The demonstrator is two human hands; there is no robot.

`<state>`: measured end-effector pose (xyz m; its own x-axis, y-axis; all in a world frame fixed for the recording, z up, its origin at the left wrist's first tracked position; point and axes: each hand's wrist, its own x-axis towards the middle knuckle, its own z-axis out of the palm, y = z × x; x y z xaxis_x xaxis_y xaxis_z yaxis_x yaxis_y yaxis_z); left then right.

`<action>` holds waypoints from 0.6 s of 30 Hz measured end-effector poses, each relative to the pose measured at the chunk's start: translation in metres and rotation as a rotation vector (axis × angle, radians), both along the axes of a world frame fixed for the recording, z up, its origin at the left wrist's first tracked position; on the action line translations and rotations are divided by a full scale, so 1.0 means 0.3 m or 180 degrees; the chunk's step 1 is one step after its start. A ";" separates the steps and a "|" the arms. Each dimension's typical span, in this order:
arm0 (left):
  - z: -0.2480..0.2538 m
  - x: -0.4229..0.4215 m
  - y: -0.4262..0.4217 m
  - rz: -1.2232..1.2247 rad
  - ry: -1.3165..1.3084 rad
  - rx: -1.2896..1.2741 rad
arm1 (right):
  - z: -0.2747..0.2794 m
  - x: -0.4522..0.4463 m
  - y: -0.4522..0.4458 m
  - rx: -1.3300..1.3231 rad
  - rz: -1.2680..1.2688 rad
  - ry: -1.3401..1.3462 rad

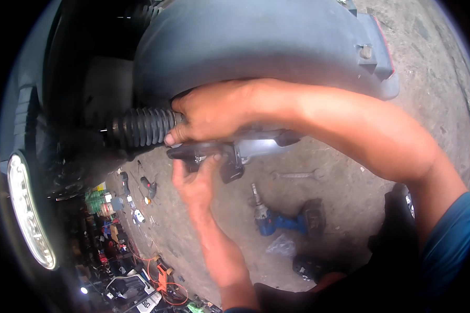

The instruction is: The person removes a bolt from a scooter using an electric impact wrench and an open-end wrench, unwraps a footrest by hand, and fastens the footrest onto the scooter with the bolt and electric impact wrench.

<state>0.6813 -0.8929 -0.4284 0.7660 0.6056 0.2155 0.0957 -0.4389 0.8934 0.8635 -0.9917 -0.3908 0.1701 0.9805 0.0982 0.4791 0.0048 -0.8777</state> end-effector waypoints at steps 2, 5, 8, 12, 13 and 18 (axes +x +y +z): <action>0.022 -0.006 0.033 -0.0327 0.0239 0.0387 | -0.013 -0.007 0.005 0.0035 -0.0116 0.0057; 0.001 -0.009 0.013 -0.0098 -0.0004 0.0232 | -0.029 -0.024 0.019 0.0183 -0.0270 0.0078; -0.078 -0.005 0.022 0.0142 -0.0571 -0.0692 | -0.020 -0.020 0.006 0.0195 -0.0256 -0.0115; -0.104 0.012 -0.007 0.0212 -0.0997 -0.0906 | -0.033 -0.024 0.017 0.0281 -0.0279 -0.0196; -0.104 0.009 -0.010 0.0230 -0.1000 -0.0769 | -0.040 -0.022 0.026 0.0344 -0.0315 -0.0342; -0.048 0.002 0.015 0.0041 -0.0407 0.0240 | -0.033 -0.004 0.061 0.0195 0.0071 -0.0291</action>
